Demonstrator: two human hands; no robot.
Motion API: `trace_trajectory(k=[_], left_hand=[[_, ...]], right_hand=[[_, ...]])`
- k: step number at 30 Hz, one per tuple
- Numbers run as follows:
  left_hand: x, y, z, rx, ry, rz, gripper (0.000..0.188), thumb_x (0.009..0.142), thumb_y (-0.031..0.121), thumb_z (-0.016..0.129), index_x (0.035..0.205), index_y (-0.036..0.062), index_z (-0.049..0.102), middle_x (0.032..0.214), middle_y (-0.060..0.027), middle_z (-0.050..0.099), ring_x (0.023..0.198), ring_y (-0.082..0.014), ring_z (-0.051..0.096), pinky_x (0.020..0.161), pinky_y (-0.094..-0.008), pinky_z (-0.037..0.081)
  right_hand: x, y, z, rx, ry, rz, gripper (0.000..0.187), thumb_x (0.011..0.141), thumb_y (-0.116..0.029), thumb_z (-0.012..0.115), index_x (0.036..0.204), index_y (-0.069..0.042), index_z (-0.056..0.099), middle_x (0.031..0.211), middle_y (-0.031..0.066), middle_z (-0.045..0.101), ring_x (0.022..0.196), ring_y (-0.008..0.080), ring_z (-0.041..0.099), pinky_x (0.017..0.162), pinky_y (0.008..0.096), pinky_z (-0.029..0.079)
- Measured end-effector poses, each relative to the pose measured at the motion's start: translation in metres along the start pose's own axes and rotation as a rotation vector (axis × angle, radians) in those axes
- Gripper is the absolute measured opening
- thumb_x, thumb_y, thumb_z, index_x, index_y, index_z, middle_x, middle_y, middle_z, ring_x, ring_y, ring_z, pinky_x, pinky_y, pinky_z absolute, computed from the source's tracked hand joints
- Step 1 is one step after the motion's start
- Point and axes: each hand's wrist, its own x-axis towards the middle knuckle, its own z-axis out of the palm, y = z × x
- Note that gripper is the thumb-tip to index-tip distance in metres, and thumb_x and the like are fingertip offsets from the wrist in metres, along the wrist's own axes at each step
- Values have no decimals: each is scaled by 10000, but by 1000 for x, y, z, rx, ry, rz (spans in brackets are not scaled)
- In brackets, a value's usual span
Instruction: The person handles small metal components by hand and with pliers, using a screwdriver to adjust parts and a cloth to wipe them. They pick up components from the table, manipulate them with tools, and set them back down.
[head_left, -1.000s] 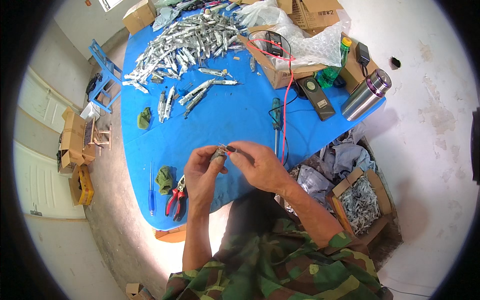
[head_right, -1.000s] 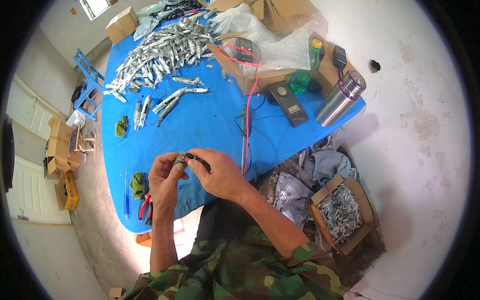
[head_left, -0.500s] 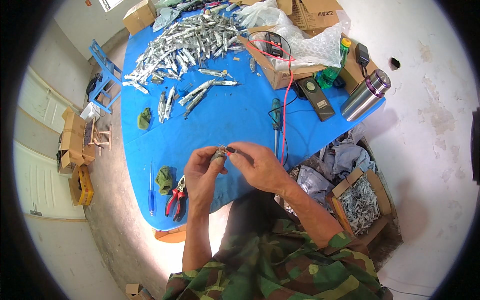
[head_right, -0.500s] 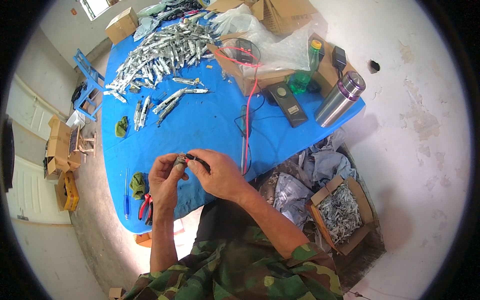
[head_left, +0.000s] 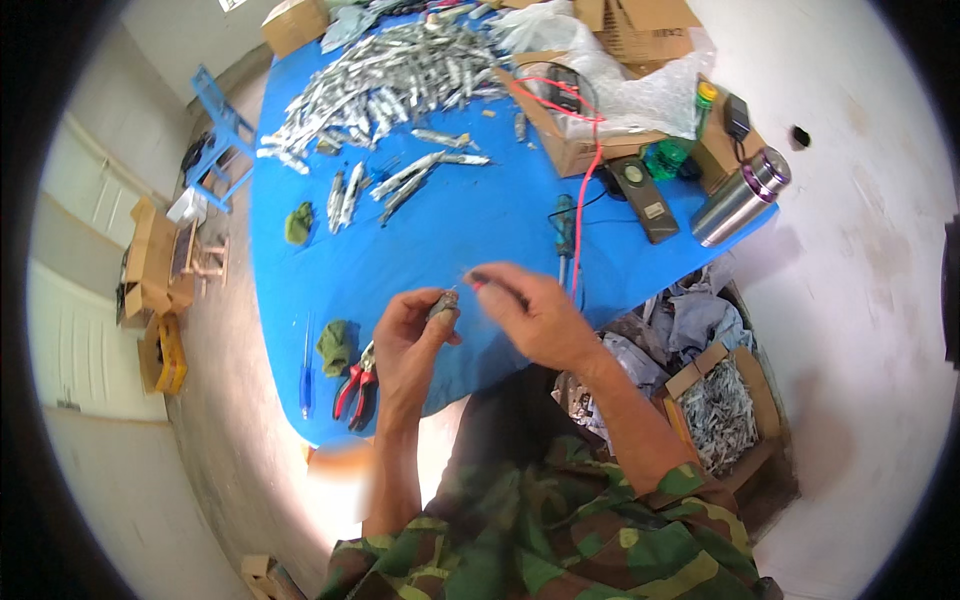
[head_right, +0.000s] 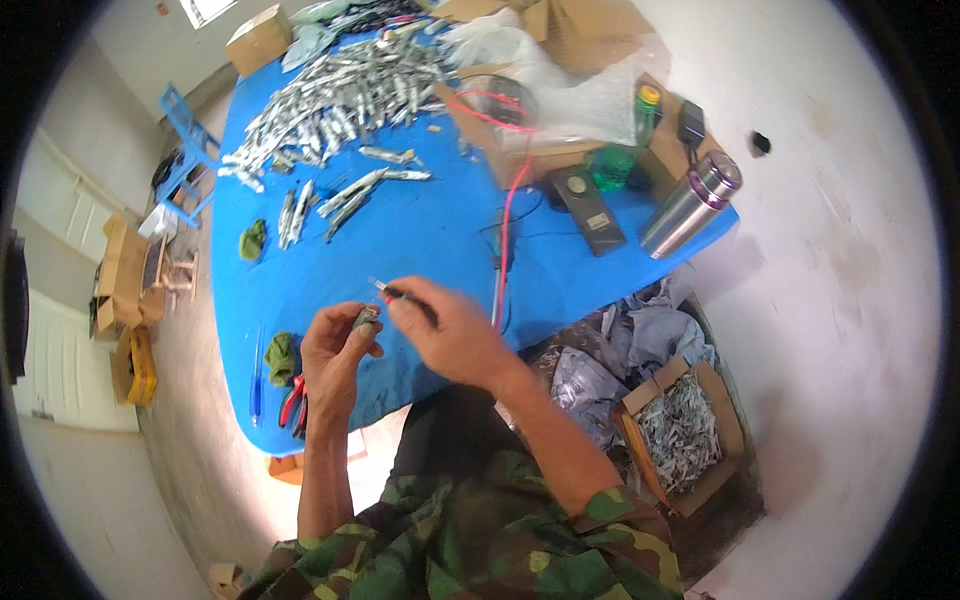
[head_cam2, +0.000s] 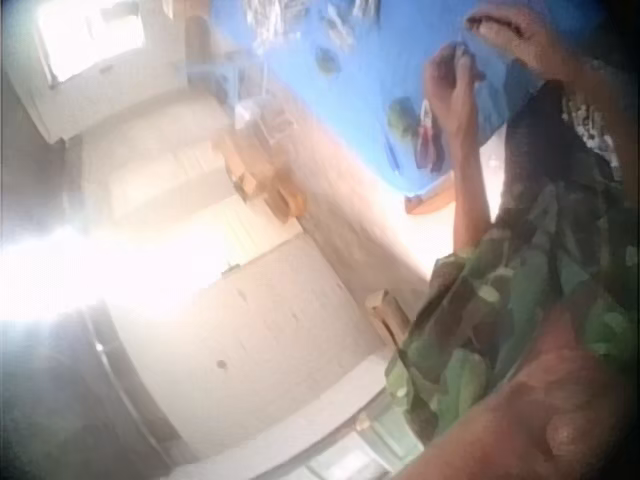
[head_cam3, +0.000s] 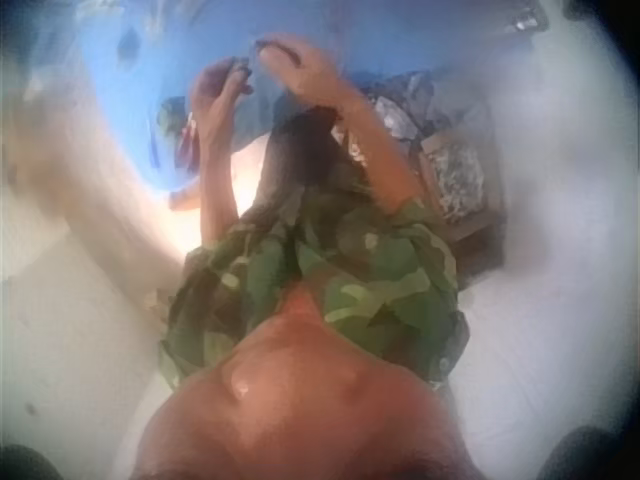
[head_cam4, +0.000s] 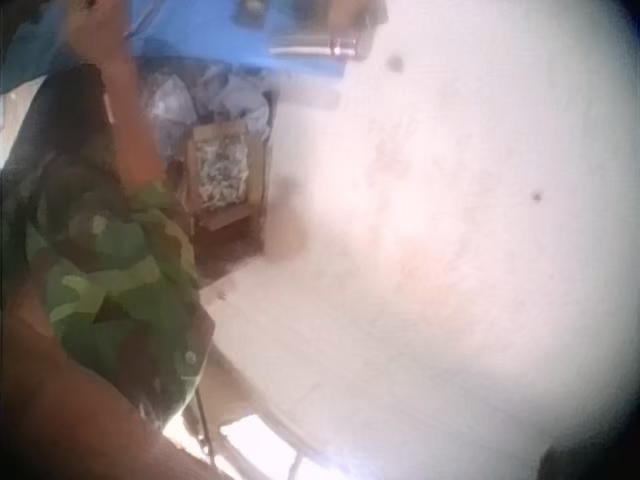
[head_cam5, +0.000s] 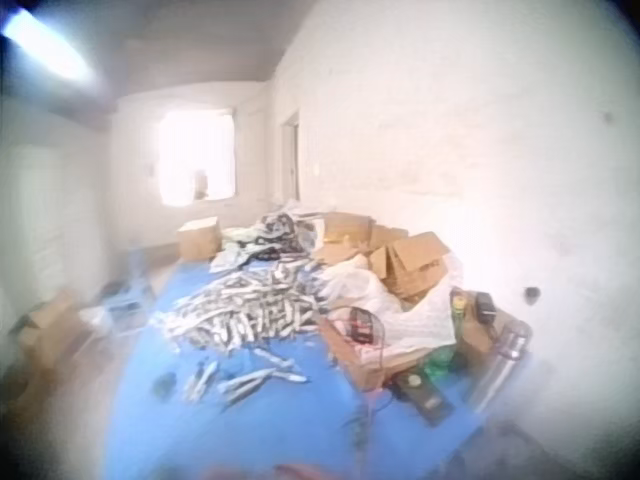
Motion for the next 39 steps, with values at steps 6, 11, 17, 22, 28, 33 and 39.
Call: trace_trajectory(k=[6, 11, 17, 22, 28, 33, 39], left_hand=[[-40, 21, -48, 7, 109, -15, 215, 957, 32, 681, 1166, -9, 650, 1093, -123, 724, 922, -173, 697, 712, -300, 582], [-115, 37, -153, -46, 436, 102, 197, 1012, 132, 685, 1182, 34, 665, 1086, -125, 734, 867, -143, 698, 685, -280, 573], [-232, -31, -291, -15, 1031, -29, 210, 1050, 191, 594, 1021, 0, 678, 872, -66, 665, 715, -117, 595, 641, -247, 487], [-372, -245, -340, -117, 1117, -583, 125, 888, 46, 634, 792, -25, 671, 659, -76, 619, 513, -152, 538, 474, -279, 404], [-370, -281, -284, -215, 1082, -685, 100, 905, 33, 659, 911, -61, 693, 681, -94, 648, 531, -154, 596, 451, -256, 411], [-330, -265, -345, -137, 970, -518, 138, 946, 122, 692, 936, -14, 679, 768, -61, 678, 577, -136, 621, 502, -249, 479], [-290, -236, -374, 51, 1167, -583, 324, 970, 271, 707, 1118, -6, 628, 802, -104, 686, 616, -164, 674, 471, -264, 468]], right_hand=[[0, -4, -14, -202, 74, 46, 284, 999, -198, 698, 1238, -44, 697, 913, -18, 644, 775, 64, 538, 680, 251, 467], [-2, 28, -10, -405, 169, -21, 274, 1018, -178, 681, 1244, -23, 697, 874, -18, 632, 727, 61, 499, 651, 240, 435], [-1, 55, -1, -570, 118, -30, 257, 1033, -166, 656, 1217, 9, 692, 904, 49, 666, 765, 100, 559, 682, 279, 462], [-5, 67, 18, -720, 42, -51, 252, 1021, -166, 649, 1187, 20, 689, 961, 124, 703, 813, 168, 632, 733, 325, 493], [-11, 69, 29, -777, 31, -20, 238, 1011, -157, 648, 1168, 15, 698, 977, 149, 716, 838, 241, 672, 765, 352, 510], [-7, 72, 34, -831, 6, -14, 239, 1003, -148, 655, 1168, 18, 701, 976, 161, 714, 844, 264, 678, 768, 355, 512], [-8, 85, 32, -831, 28, -61, 250, 996, -141, 668, 1183, 22, 698, 993, 161, 722, 878, 262, 695, 791, 348, 523]])
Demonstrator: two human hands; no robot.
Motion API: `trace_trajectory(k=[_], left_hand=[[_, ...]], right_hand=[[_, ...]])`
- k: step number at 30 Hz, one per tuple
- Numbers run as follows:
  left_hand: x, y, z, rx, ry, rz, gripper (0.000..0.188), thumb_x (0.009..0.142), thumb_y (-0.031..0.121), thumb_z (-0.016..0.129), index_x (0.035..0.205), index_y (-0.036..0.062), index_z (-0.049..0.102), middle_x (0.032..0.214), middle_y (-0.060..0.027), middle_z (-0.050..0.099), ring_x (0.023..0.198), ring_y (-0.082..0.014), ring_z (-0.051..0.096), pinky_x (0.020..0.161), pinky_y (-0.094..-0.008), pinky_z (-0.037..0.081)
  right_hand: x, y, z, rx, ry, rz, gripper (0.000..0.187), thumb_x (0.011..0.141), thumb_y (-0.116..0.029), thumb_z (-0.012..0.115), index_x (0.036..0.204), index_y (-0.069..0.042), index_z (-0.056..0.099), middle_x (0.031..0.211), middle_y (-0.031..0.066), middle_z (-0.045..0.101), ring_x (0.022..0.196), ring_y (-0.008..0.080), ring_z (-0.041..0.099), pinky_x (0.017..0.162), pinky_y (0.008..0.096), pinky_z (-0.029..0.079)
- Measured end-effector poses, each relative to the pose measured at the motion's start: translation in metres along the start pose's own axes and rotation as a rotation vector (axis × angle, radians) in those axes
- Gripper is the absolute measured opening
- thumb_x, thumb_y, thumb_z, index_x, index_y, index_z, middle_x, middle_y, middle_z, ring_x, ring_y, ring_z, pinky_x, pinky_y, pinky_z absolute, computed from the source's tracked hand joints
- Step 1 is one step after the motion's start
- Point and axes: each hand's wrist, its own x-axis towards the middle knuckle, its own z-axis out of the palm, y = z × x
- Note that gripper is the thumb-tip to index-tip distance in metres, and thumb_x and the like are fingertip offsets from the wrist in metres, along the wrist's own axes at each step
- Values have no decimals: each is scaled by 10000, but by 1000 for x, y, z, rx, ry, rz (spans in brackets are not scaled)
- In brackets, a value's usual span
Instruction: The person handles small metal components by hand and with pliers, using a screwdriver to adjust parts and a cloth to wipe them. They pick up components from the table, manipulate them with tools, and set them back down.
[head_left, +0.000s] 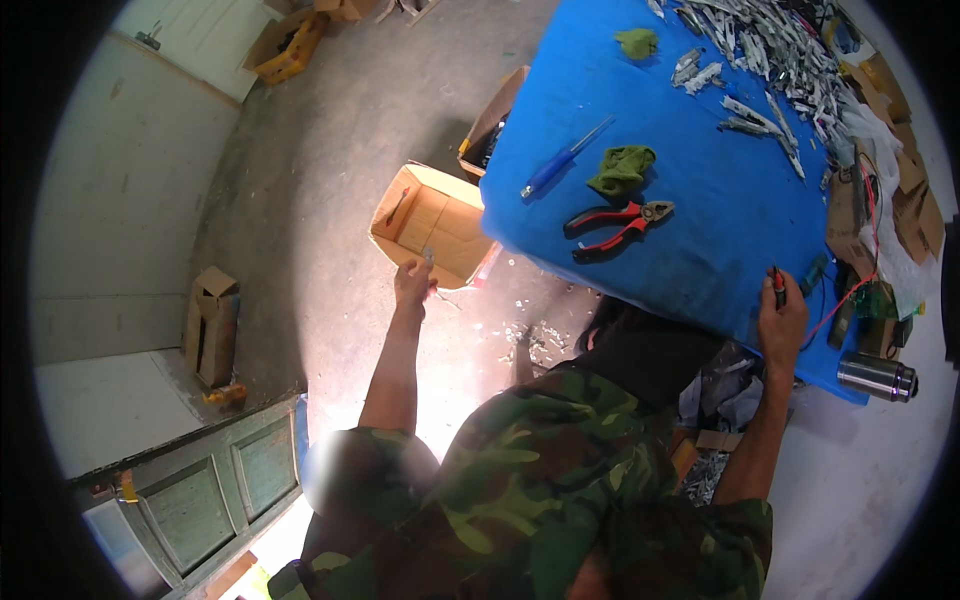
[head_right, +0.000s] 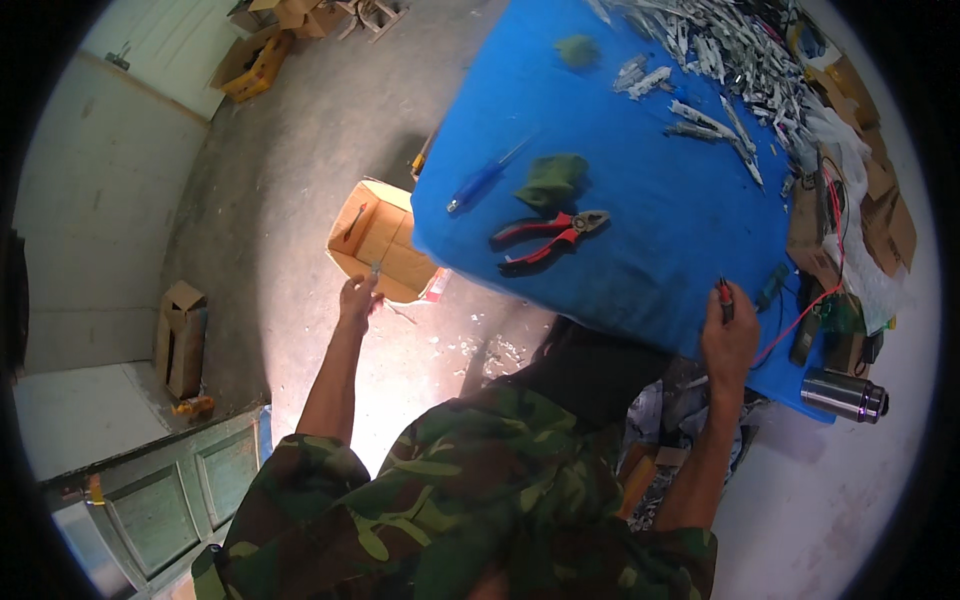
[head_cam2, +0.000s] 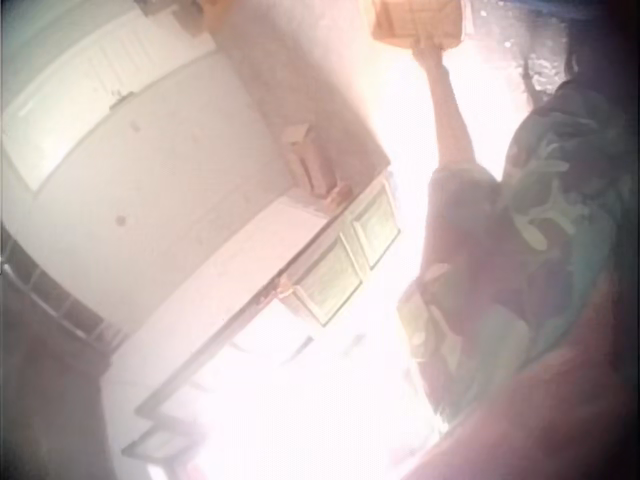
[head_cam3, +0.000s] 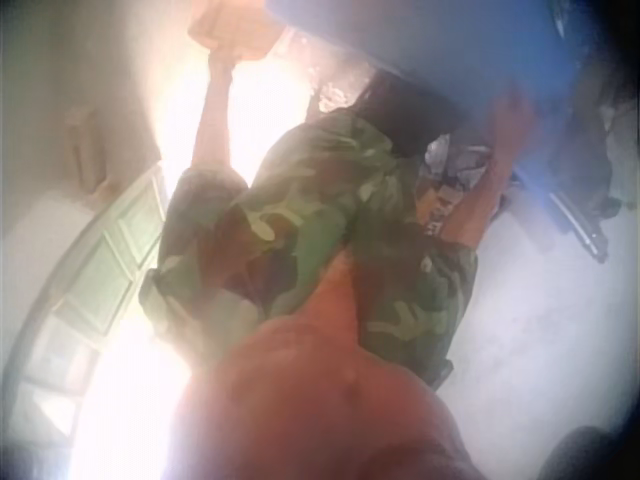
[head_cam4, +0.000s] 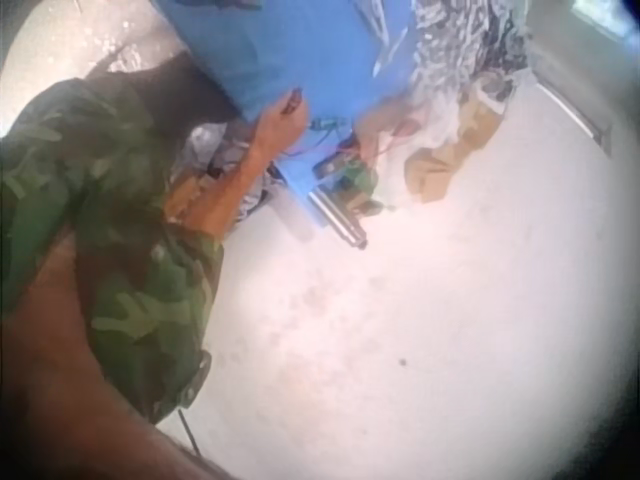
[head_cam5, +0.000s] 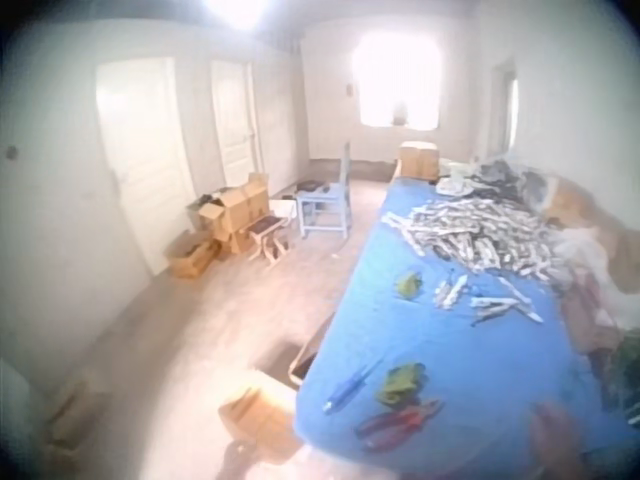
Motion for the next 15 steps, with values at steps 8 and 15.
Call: trace_trajectory(k=[8, 15], left_hand=[[-31, -145, -7, 406, -130, -39, 354, 921, 296, 724, 1020, -41, 677, 826, -126, 719, 665, -202, 710, 560, -322, 580], [-41, -188, -18, 652, -183, 91, 336, 902, 259, 700, 1021, -56, 696, 839, -131, 729, 670, -191, 724, 575, -333, 590]], right_hand=[[3, -14, 1, -58, -37, -9, 263, 1011, -155, 666, 1203, 23, 698, 1021, 148, 743, 908, 218, 698, 793, 333, 529], [9, -11, 6, -69, -22, -54, 244, 992, -144, 676, 1180, 9, 700, 1047, 180, 731, 940, 310, 714, 825, 384, 537]])
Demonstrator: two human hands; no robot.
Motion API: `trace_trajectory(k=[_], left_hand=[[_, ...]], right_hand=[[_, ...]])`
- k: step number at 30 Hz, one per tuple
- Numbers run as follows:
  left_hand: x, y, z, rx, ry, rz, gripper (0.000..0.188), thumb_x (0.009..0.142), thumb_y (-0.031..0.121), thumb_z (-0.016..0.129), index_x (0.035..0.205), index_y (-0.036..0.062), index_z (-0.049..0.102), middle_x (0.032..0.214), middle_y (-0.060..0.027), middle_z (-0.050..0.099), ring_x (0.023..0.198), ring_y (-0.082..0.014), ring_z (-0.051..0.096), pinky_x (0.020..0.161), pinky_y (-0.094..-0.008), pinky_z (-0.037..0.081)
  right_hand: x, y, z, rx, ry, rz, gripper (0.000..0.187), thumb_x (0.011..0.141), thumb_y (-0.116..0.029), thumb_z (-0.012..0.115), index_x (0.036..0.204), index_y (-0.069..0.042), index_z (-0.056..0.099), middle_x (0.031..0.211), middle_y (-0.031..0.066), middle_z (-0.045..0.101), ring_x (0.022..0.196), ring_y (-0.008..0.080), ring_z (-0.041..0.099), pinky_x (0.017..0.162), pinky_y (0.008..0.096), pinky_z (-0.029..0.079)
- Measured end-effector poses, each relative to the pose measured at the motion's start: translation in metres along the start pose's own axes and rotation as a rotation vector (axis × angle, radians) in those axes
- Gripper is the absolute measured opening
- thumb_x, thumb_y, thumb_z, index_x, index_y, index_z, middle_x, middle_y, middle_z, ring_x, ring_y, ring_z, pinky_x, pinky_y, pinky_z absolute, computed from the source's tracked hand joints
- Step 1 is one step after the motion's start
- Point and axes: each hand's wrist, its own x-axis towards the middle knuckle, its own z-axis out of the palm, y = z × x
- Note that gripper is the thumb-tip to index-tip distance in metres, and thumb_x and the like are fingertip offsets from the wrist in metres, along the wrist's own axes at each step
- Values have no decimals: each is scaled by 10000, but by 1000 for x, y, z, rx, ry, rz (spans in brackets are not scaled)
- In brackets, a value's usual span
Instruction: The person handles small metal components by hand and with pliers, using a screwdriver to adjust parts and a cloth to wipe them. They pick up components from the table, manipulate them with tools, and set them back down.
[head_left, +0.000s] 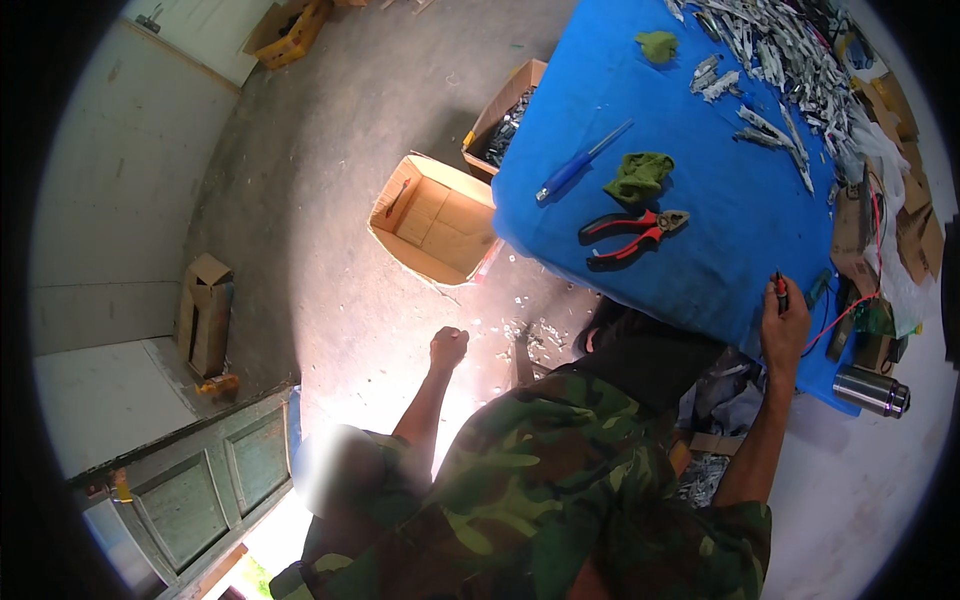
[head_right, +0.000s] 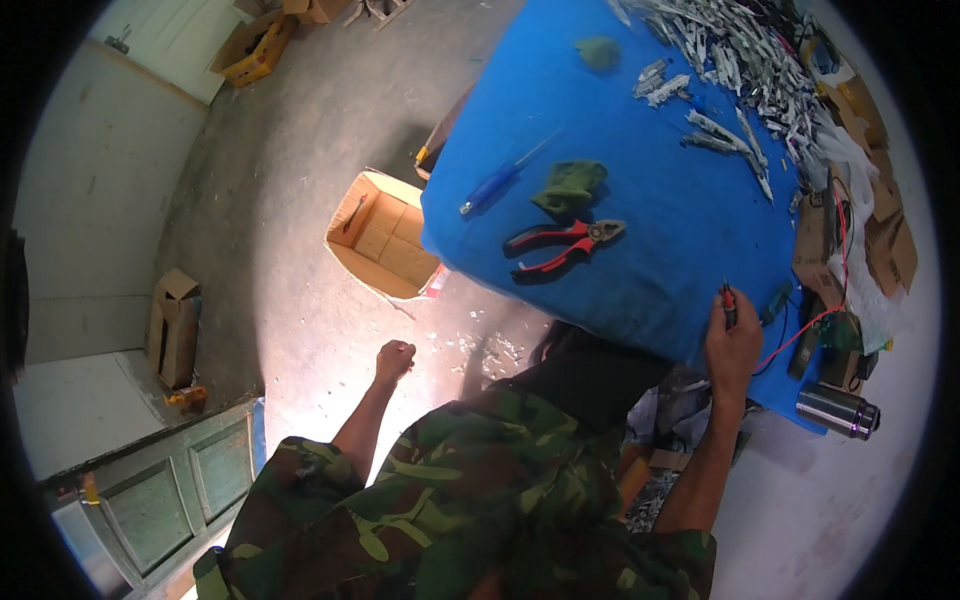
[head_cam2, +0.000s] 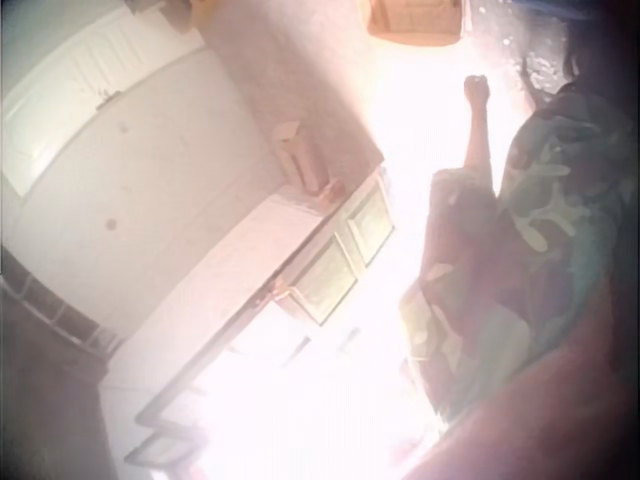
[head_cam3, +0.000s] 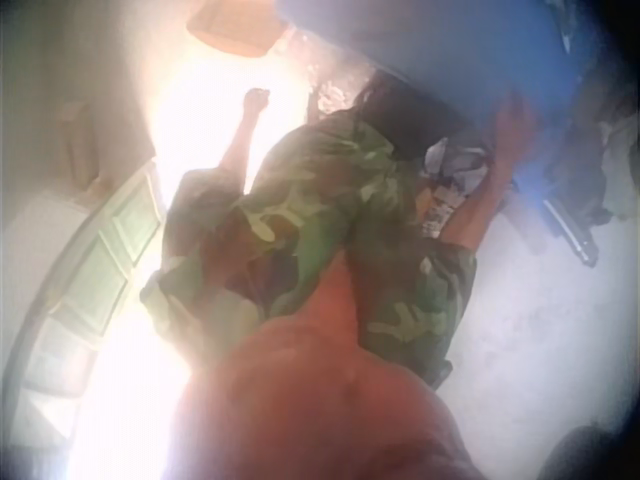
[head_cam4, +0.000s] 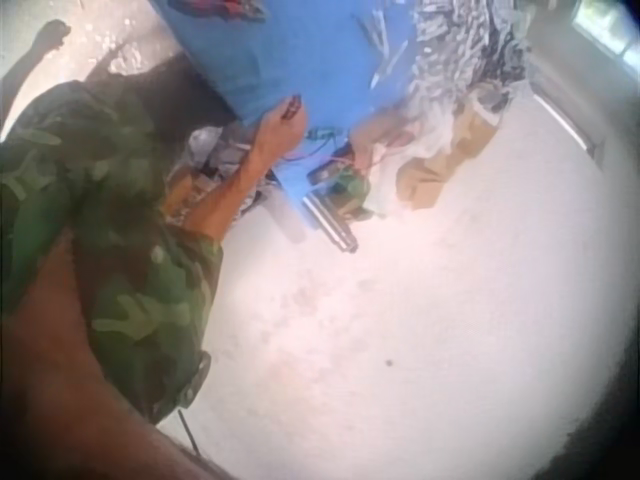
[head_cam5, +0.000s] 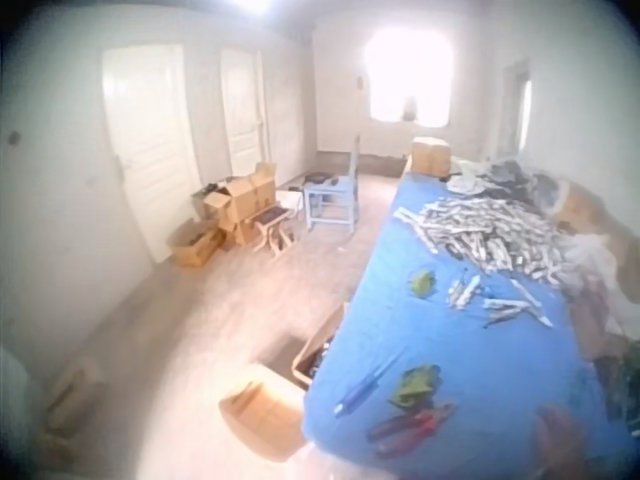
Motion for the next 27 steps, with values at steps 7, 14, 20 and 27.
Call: trace_trajectory(k=[7, 14, 20, 27], left_hand=[[9, 45, -34, -257, 59, -1, 352, 971, 325, 641, 1049, -9, 721, 892, -136, 747, 668, -191, 729, 628, -343, 575], [2, 179, -113, -542, 288, 246, 306, 1038, 285, 629, 1106, -9, 686, 916, -69, 709, 723, -129, 663, 590, -258, 529], [-56, 328, -147, -493, 380, 558, 375, 1031, 334, 673, 1137, -25, 687, 962, -69, 702, 790, -129, 642, 710, -272, 524], [-71, 408, -126, -370, 306, 858, 213, 1056, 154, 647, 1177, -19, 670, 981, -55, 684, 872, -96, 614, 788, -244, 502]], right_hand=[[4, 1, -6, -104, 55, -84, 242, 964, -142, 687, 1171, -15, 699, 1057, 191, 713, 935, 359, 705, 809, 415, 541], [14, 18, 5, -144, 76, -26, 243, 916, -152, 700, 1147, -74, 697, 1001, 173, 674, 903, 399, 673, 765, 474, 530], [24, 31, 17, -171, 89, 28, 273, 894, -158, 709, 1153, -71, 693, 1013, 187, 660, 923, 416, 663, 760, 487, 530], [38, 33, 28, -117, 106, 22, 310, 869, -131, 735, 1168, -60, 689, 1017, 200, 638, 915, 433, 659, 757, 509, 530]])
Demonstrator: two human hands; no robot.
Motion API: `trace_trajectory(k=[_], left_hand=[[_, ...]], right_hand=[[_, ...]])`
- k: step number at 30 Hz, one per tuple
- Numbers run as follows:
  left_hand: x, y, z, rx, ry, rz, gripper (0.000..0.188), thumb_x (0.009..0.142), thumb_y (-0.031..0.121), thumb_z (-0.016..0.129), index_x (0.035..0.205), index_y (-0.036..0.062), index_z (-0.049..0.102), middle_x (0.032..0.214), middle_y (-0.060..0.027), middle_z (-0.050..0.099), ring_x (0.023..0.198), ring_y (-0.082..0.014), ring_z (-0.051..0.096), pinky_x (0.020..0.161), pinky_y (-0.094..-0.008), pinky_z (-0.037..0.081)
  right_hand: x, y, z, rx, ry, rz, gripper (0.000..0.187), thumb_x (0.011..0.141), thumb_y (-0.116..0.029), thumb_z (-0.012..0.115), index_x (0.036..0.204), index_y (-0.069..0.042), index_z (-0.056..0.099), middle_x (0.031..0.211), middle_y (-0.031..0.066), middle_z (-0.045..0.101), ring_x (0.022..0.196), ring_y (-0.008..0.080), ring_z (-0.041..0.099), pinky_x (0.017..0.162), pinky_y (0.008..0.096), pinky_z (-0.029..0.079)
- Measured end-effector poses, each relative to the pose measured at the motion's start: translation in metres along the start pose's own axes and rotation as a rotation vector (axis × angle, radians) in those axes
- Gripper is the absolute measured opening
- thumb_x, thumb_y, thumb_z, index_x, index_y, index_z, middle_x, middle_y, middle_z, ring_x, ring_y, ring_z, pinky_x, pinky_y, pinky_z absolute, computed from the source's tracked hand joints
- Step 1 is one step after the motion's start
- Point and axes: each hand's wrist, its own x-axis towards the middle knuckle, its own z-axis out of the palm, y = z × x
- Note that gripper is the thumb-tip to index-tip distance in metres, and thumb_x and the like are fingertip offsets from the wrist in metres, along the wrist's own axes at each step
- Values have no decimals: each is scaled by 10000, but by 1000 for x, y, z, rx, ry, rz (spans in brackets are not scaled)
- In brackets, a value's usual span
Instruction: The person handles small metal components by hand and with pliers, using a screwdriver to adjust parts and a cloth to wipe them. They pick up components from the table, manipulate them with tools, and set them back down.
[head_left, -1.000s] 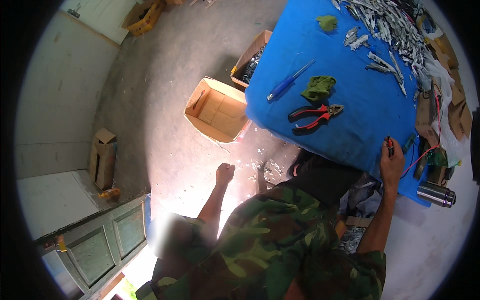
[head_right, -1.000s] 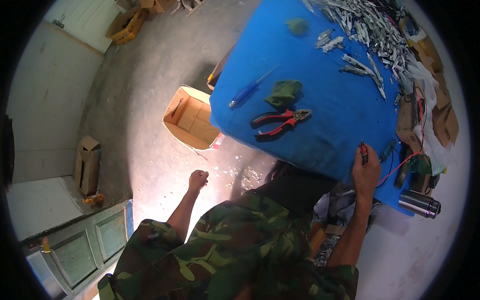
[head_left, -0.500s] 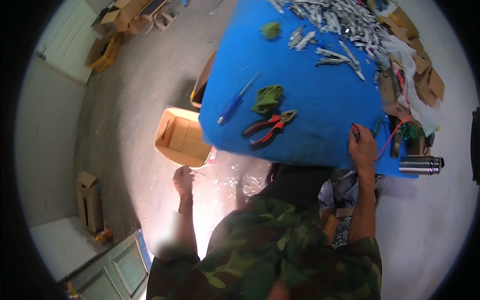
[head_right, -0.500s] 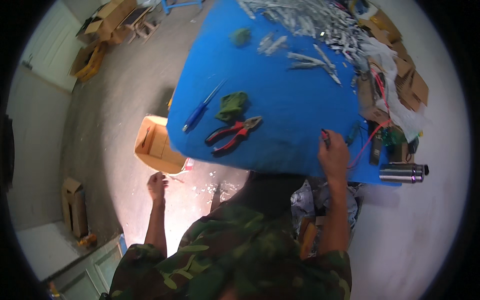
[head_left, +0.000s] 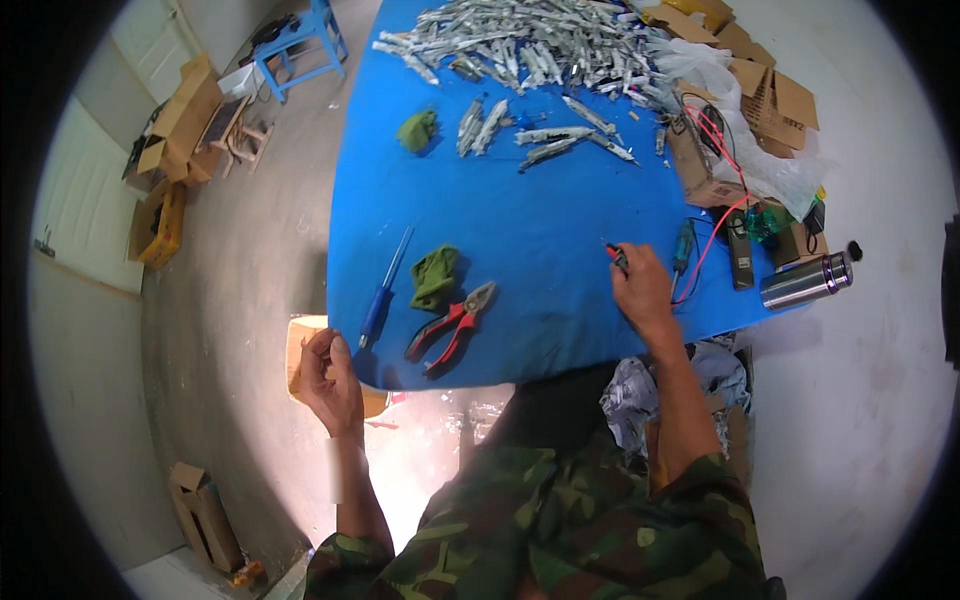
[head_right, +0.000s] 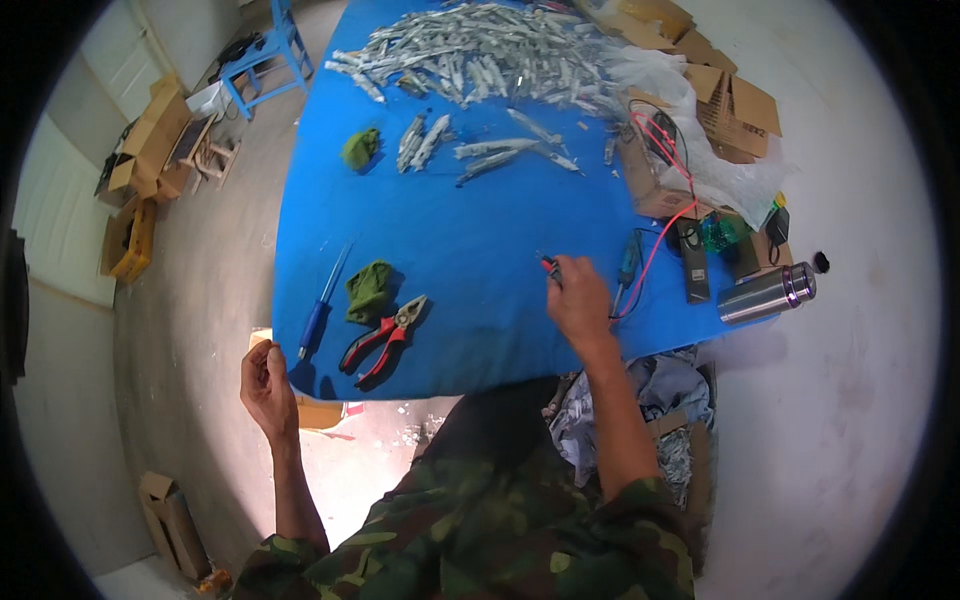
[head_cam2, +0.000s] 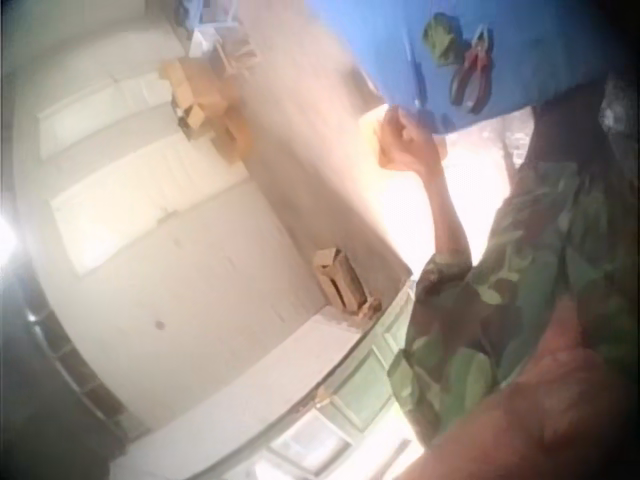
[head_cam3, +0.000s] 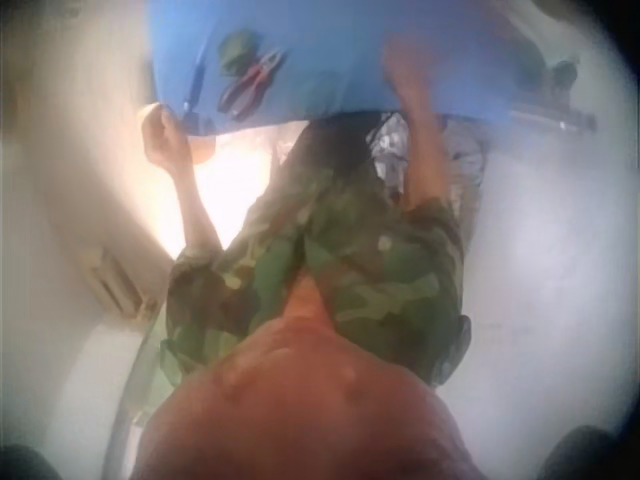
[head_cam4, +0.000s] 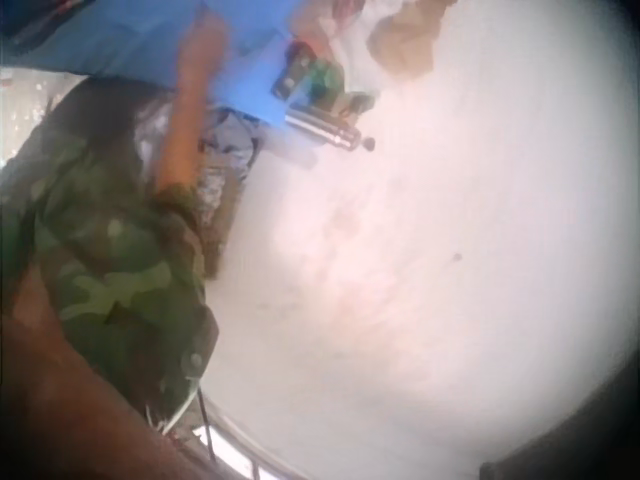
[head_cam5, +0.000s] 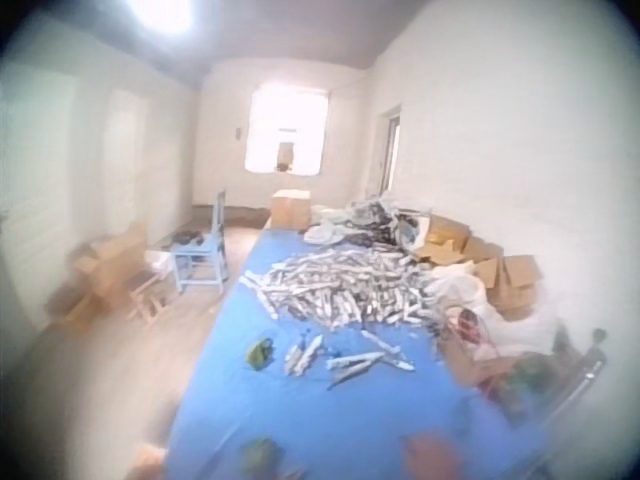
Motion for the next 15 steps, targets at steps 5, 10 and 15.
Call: trace_trajectory(k=[5, 10, 15], left_hand=[[11, 9, 19, -19, -1, -7, 201, 1050, 145, 653, 1182, -3, 684, 1025, -66, 706, 891, -102, 625, 816, -248, 514], [11, 25, 29, 35, -28, 27, 189, 1007, 111, 689, 1156, -5, 706, 1029, -88, 727, 890, -149, 679, 816, -302, 552], [7, 47, 50, -11, -170, 86, 159, 998, 88, 694, 1129, -1, 705, 1020, -80, 722, 877, -148, 676, 791, -287, 543]], right_hand=[[9, 5, -3, 41, 2, 53, 317, 862, -126, 751, 1166, -60, 689, 1016, 196, 637, 907, 432, 663, 753, 515, 530], [14, 10, -7, 55, 0, 104, 319, 865, -123, 751, 1168, -45, 689, 1007, 187, 640, 924, 422, 665, 764, 510, 531], [11, 13, -5, 61, 66, 52, 320, 864, -133, 753, 1161, -30, 696, 1015, 171, 661, 959, 389, 663, 789, 493, 533]])
